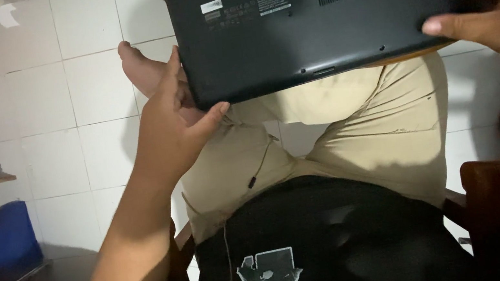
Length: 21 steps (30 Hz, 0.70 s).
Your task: Disassembling a laptop, cleaning the internal chassis with a brush, and reassembling the components and outer casing.
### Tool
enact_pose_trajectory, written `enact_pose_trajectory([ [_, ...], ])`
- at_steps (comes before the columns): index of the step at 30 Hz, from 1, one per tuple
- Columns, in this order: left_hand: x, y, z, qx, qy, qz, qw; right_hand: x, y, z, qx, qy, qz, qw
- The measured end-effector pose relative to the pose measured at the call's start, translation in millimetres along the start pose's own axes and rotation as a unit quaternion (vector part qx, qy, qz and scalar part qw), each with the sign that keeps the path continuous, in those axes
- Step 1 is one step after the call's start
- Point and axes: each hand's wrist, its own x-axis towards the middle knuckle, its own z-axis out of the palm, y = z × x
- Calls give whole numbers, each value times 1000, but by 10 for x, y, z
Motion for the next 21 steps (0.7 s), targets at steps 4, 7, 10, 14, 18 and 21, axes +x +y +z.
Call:
enact_pose_trajectory([
  [4, -9, 24, 14, -28, -15, 29, 999, -195, 301, 66, 25, 20, 71, 997],
  [7, -5, 6, 29, -8, -8, 37, 999, -270, 224, 124, -52, 57, 37, 996],
  [10, -2, 8, 19, -57, -11, 58, 997, -323, 166, 160, -225, 89, 17, 970],
  [14, -4, 15, -15, -64, -20, -23, 997, -319, 79, 236, -204, 95, -26, 974],
  [18, 10, -73, -13, -116, -27, 12, 993, -265, -100, 281, -127, 99, -35, 986],
  [21, 50, -257, 23, -188, -23, 58, 980, -235, -59, 275, -88, 79, -47, 992],
])
